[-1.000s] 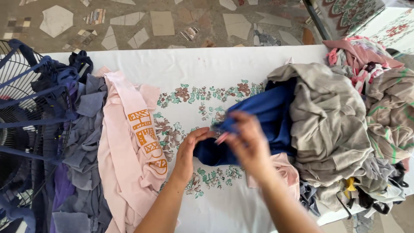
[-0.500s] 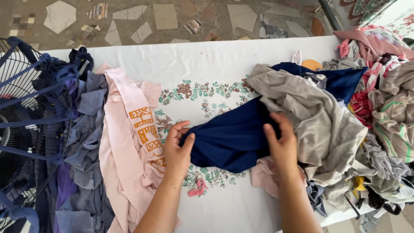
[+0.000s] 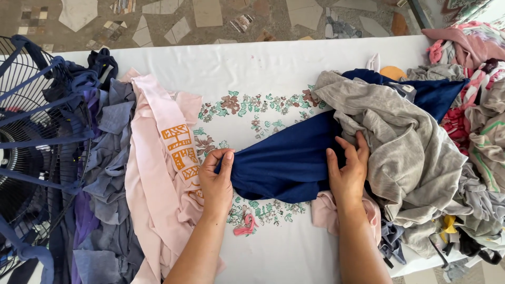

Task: Cutting old clothes into strips using scissors for rag production.

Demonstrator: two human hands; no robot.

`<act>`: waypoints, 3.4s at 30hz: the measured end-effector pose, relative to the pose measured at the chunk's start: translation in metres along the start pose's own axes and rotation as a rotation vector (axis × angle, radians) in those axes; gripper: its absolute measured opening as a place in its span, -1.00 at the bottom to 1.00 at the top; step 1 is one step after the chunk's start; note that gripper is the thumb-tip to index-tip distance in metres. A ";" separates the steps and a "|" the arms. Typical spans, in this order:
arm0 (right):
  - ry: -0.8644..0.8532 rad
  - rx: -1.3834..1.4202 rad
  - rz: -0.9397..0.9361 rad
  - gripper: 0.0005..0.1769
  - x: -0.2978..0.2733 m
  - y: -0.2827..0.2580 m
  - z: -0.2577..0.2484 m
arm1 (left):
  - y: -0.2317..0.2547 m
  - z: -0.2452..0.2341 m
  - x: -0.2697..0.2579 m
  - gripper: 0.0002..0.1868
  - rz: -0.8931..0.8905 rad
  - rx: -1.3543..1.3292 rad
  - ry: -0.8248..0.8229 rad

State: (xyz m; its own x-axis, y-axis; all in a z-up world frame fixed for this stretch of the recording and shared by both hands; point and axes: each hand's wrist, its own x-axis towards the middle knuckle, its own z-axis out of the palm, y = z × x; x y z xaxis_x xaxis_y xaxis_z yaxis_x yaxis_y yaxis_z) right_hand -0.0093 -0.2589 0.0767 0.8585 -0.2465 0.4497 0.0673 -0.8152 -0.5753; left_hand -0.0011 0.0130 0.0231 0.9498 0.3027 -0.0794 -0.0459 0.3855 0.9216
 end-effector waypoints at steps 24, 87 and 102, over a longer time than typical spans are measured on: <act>-0.306 0.335 -0.069 -0.71 -0.045 -0.085 0.043 | 0.023 0.007 -0.011 -0.59 -0.056 -0.018 -0.500; -0.194 1.619 0.730 -0.83 -0.023 -0.005 0.040 | -0.028 0.005 -0.014 -0.74 -0.423 -0.219 -0.431; 0.109 -0.492 -0.335 -0.24 0.043 -0.066 -0.035 | 0.003 0.008 -0.015 -0.44 -0.277 -0.128 -0.612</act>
State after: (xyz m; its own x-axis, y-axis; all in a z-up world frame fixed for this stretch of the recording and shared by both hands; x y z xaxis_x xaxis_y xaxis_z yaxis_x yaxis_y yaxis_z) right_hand 0.0054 -0.2344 0.1582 0.7726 0.0350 0.6339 0.0599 -0.9980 -0.0179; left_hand -0.0130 0.0022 0.0302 0.9341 -0.3545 -0.0420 0.2237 0.4894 0.8429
